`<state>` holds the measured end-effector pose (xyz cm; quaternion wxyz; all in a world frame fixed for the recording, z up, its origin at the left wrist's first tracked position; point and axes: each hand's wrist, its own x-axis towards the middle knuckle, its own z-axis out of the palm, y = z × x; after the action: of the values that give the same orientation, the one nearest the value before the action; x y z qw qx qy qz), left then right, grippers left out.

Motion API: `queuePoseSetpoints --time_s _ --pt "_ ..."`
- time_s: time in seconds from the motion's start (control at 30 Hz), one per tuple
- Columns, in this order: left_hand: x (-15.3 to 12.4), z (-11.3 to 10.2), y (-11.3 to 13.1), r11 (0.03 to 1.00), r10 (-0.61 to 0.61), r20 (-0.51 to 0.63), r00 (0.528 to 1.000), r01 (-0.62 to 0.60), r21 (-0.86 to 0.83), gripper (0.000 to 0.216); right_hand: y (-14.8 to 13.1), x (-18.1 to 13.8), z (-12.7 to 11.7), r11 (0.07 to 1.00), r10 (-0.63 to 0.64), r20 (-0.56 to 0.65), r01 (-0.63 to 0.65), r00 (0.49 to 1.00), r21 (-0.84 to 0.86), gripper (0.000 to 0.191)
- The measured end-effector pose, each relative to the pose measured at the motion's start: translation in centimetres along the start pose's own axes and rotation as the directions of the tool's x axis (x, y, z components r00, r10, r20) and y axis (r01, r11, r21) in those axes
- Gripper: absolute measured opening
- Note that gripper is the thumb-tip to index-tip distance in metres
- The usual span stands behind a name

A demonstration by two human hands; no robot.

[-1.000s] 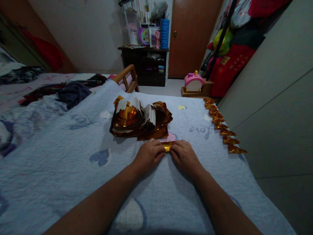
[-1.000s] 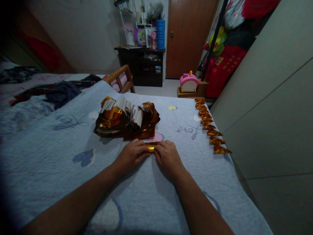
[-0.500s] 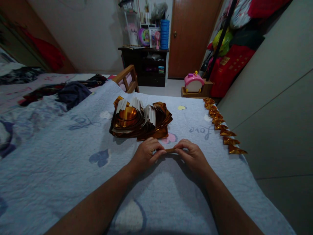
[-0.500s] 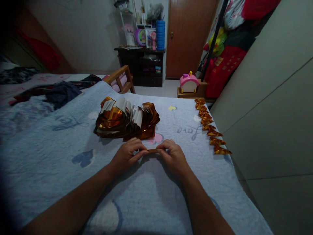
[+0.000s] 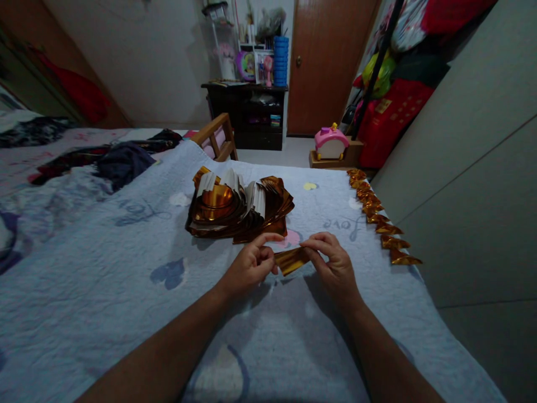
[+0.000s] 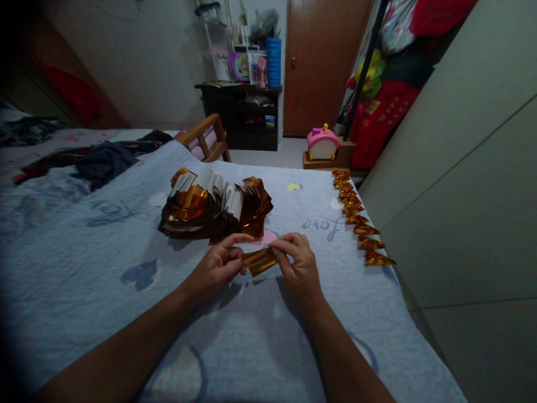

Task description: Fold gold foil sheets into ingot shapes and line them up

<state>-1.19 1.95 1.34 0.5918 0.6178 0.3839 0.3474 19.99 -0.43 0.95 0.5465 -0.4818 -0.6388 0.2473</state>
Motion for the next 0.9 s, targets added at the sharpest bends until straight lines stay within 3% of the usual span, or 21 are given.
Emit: queuePoseSetpoints --time_s 0.17,0.27,0.43,0.57,0.7,0.8,0.9 --pt "-0.1 -0.3 0.1 0.999 0.05 -0.054 0.997 -0.05 0.003 0.038 -0.3 0.0 0.2 1.0 0.007 0.005 -0.007 1.0 0.019 0.016" --pt "0.0 0.0 0.2 0.984 0.116 -0.091 0.989 -0.102 0.143 0.026 -0.6 -0.1 0.3 0.999 0.021 0.05 -0.023 0.999 0.036 0.016" --pt "0.0 0.0 0.0 0.87 0.347 -0.109 0.931 -0.277 0.407 0.022 -0.6 -0.2 0.4 0.997 0.044 0.051 -0.047 0.998 0.06 0.016" --pt "-0.2 -0.3 -0.3 0.776 0.474 -0.102 0.875 -0.36 0.518 0.025 0.4 -0.3 0.5 0.979 0.198 -0.02 -0.197 0.98 0.052 0.047" --pt "-0.3 -0.4 -0.6 0.743 0.507 -0.106 0.855 -0.371 0.557 0.029 1.2 -0.4 0.6 0.943 0.315 -0.02 -0.31 0.949 0.123 0.048" --pt "-0.3 -0.4 -0.6 0.753 0.5 -0.103 0.86 -0.373 0.541 0.03 1.0 -0.3 0.5 0.909 0.345 0.054 -0.347 0.937 0.23 0.042" --pt "-0.3 -0.4 -0.7 0.745 0.502 -0.098 0.859 -0.372 0.554 0.03 0.3 -0.1 0.3 0.844 0.354 0.158 -0.388 0.922 0.371 0.049"
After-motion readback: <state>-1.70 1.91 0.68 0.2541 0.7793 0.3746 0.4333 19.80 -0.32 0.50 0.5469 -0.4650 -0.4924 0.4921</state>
